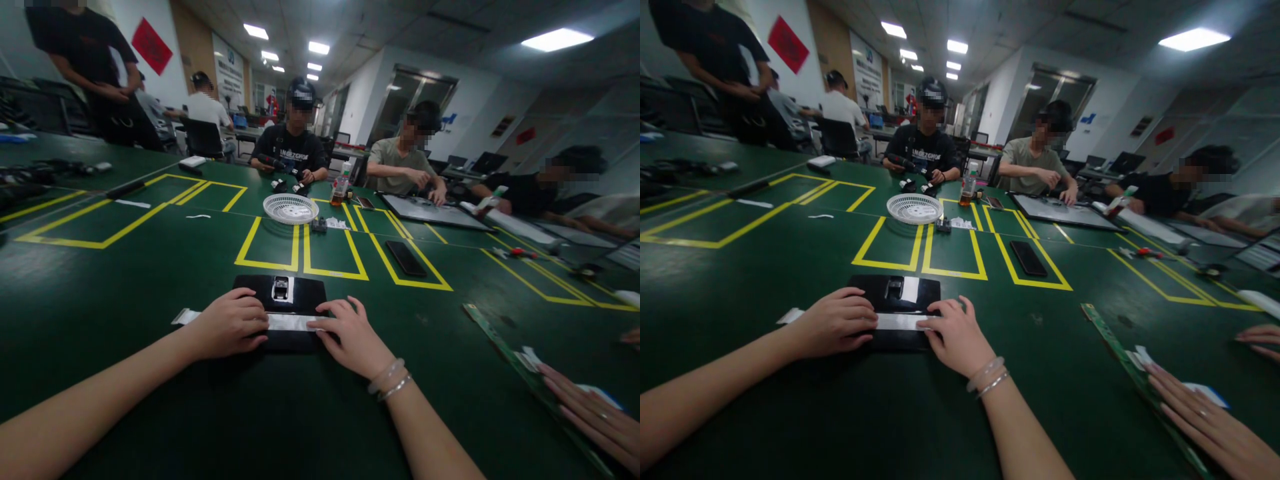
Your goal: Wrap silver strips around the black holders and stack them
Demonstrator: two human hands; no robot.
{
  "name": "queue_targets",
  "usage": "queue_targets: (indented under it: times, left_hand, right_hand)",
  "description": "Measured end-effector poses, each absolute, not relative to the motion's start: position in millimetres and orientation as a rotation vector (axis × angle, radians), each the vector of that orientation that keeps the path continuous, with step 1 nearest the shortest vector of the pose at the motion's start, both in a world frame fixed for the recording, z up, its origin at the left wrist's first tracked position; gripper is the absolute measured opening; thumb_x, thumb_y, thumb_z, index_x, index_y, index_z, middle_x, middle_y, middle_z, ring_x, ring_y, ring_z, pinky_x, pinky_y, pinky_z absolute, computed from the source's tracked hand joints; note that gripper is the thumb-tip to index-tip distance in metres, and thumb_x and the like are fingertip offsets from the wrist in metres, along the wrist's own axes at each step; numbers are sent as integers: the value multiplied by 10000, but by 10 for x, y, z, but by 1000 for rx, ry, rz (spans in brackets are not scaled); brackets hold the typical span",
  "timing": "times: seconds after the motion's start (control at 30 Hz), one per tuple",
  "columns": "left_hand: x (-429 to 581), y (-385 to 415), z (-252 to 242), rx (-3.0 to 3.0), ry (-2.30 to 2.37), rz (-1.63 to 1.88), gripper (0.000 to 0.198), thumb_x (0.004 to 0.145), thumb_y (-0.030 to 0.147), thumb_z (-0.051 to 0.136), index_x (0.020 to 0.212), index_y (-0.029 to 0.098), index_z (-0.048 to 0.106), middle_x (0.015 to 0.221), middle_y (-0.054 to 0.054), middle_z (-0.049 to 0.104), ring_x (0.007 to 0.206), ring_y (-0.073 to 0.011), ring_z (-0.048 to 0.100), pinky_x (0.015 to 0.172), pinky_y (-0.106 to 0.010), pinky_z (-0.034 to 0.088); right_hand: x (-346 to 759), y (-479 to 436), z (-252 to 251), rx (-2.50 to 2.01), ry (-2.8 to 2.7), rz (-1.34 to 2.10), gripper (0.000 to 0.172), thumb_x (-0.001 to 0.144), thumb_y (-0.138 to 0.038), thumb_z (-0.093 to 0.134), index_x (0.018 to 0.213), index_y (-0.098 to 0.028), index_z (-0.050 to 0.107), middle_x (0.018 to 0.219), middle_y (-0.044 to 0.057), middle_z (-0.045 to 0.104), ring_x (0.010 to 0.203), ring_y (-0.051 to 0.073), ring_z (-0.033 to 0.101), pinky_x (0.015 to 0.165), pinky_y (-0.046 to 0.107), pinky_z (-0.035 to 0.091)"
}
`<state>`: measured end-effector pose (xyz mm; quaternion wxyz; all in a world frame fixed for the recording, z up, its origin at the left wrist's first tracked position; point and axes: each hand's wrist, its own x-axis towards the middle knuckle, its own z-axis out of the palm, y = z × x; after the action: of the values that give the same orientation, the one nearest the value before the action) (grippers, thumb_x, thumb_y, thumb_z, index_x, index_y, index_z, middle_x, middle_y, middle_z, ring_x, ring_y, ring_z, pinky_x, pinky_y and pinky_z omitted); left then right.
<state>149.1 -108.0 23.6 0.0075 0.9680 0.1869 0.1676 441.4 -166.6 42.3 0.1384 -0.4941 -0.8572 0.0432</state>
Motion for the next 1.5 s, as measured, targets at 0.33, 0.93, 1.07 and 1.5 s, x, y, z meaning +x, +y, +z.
queue_targets:
  times: [0.33,0.93,1.07,1.5]
  left_hand:
    - [1516,-1068,238,3041,744,453,521,833,331,799,1302,206,609,1375,-93,498,1273,-319,437,1170,-509,213]
    - [1288,-885,360,2889,1076,507,826,751,554,771,1423,171,481,1339,-104,523,1259,-342,456,1203,-534,44]
    - [890,-629,400,2824,1394,639,829,775,652,670,1397,127,514,1311,-134,539,1221,-382,477,1171,-588,78]
    - [-887,10,-65,2221,2238,1188,756,615,756,629,897,54,655,879,-183,673,1300,-557,217,808,-600,198]
  right_hand:
    - [4381,-1673,435,-1409,-2418,97,280,911,-243,580,1160,-331,674,1273,46,620,1230,261,513,1124,609,185]
    - [4403,-1652,440,-1371,-2214,-92,281,934,-215,541,1172,-319,649,1204,23,661,1189,224,552,1111,504,217]
    - [4413,-1635,425,-1381,-2210,-72,276,934,-216,542,1165,-319,652,1196,32,667,1182,229,555,1107,516,211]
    - [4420,-1626,348,-1493,-2233,-36,244,921,-229,564,1118,-327,668,1162,17,685,1156,235,567,1093,551,219]
